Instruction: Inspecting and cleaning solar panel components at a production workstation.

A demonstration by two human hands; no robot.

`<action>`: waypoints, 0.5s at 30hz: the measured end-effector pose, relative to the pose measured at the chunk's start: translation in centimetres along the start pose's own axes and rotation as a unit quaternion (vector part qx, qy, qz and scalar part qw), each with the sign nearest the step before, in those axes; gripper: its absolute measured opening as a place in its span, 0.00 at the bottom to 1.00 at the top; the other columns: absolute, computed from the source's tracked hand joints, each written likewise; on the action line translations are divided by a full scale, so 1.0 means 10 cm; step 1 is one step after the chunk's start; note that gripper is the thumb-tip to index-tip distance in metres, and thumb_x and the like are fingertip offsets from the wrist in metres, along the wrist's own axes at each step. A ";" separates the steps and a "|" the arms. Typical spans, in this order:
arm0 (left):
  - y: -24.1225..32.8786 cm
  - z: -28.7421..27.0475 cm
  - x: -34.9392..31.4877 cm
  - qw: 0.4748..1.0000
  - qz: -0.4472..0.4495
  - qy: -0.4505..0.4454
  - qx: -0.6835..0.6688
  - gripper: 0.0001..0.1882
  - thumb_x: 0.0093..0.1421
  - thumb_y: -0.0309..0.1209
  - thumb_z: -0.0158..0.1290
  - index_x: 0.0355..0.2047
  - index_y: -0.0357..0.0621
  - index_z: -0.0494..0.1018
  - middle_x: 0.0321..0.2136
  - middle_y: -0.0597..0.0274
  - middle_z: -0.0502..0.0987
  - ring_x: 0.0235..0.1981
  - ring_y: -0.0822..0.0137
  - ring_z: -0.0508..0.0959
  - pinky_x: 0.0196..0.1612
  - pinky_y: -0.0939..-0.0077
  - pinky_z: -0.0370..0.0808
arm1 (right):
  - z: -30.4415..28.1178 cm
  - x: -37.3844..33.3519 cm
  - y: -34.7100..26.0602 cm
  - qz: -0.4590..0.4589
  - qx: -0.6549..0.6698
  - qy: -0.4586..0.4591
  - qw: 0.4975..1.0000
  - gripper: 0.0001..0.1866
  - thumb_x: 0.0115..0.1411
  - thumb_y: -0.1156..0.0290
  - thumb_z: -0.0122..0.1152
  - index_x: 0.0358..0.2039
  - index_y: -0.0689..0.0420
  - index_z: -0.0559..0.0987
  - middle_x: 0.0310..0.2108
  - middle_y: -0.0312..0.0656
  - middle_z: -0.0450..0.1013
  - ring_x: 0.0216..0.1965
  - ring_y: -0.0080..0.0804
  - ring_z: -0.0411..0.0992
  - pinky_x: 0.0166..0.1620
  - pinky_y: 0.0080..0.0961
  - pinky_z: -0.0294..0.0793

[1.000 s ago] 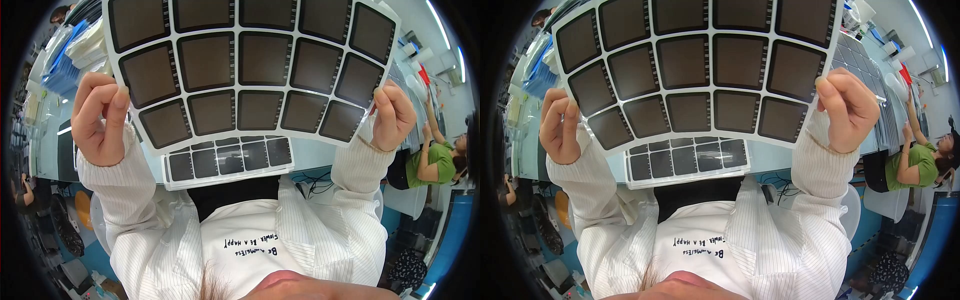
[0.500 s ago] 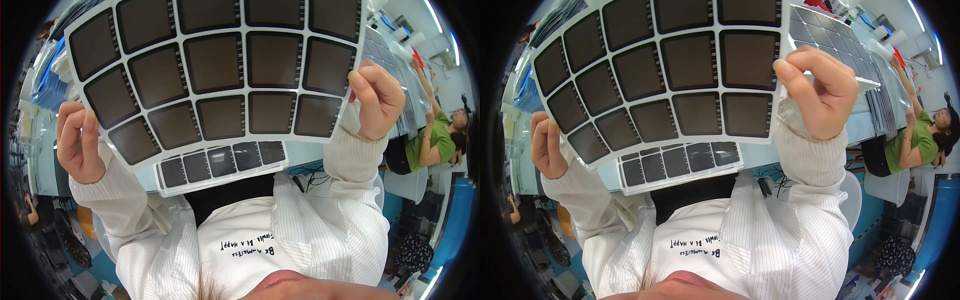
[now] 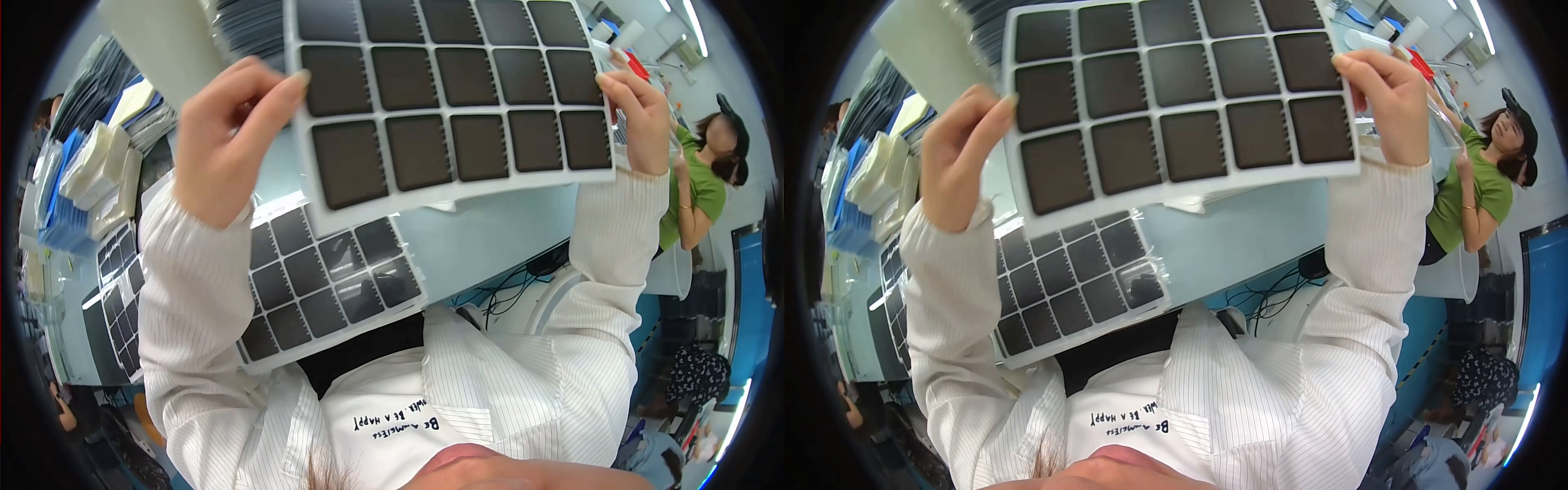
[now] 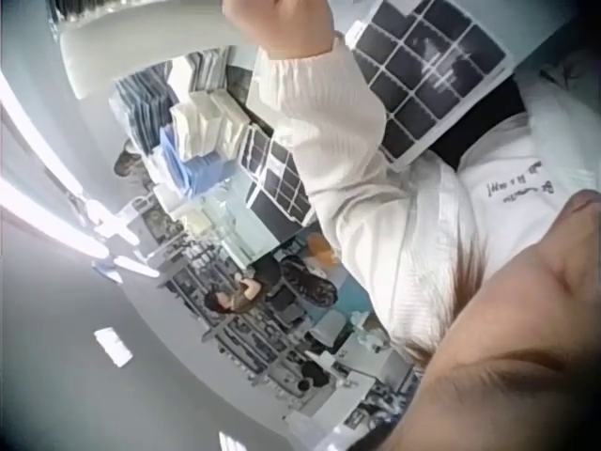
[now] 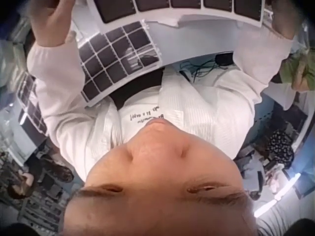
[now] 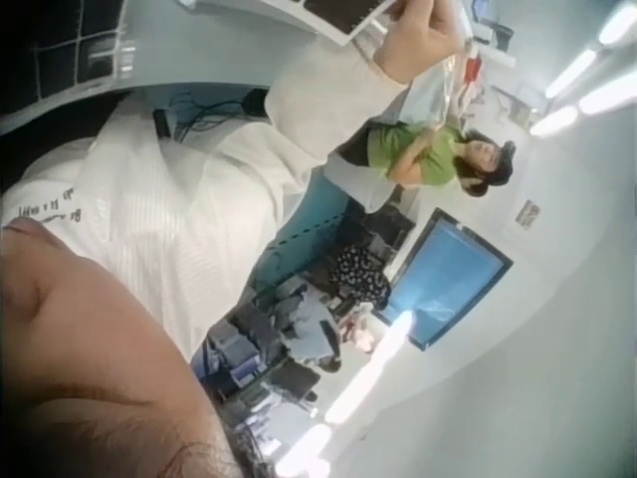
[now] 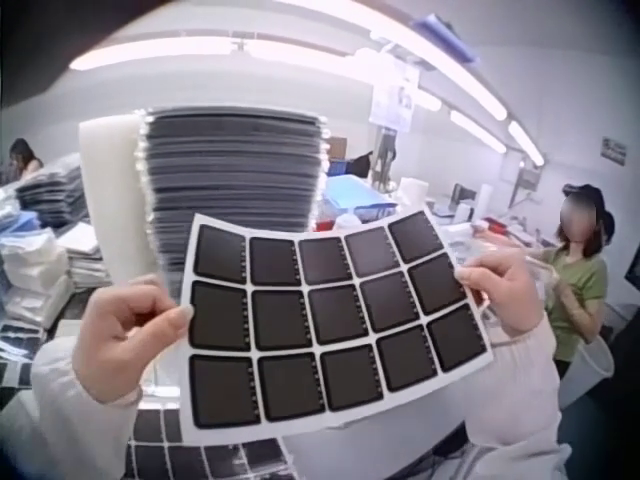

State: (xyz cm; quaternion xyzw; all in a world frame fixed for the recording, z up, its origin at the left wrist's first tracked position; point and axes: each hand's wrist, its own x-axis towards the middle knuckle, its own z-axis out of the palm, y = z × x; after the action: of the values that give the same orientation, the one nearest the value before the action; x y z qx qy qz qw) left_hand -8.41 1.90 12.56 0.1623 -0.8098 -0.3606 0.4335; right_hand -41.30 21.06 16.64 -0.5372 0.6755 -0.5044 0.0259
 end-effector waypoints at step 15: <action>-0.44 1.51 0.76 0.981 -0.159 -0.055 -0.091 0.15 0.53 0.38 0.53 0.20 0.38 0.75 0.14 0.73 0.65 0.17 0.80 0.59 0.22 0.83 0.56 | -0.86 0.89 1.31 0.151 -0.056 -0.086 0.983 0.15 0.56 0.62 0.55 0.35 0.63 0.78 0.24 0.31 0.72 0.23 0.13 0.67 0.25 0.09 0.64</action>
State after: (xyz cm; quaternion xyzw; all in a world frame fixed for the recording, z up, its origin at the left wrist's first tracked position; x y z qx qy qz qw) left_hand -25.33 1.19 8.34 0.2291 -0.7601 -0.5055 0.3381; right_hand -59.12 18.88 16.08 -0.4715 0.7710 -0.4079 0.1299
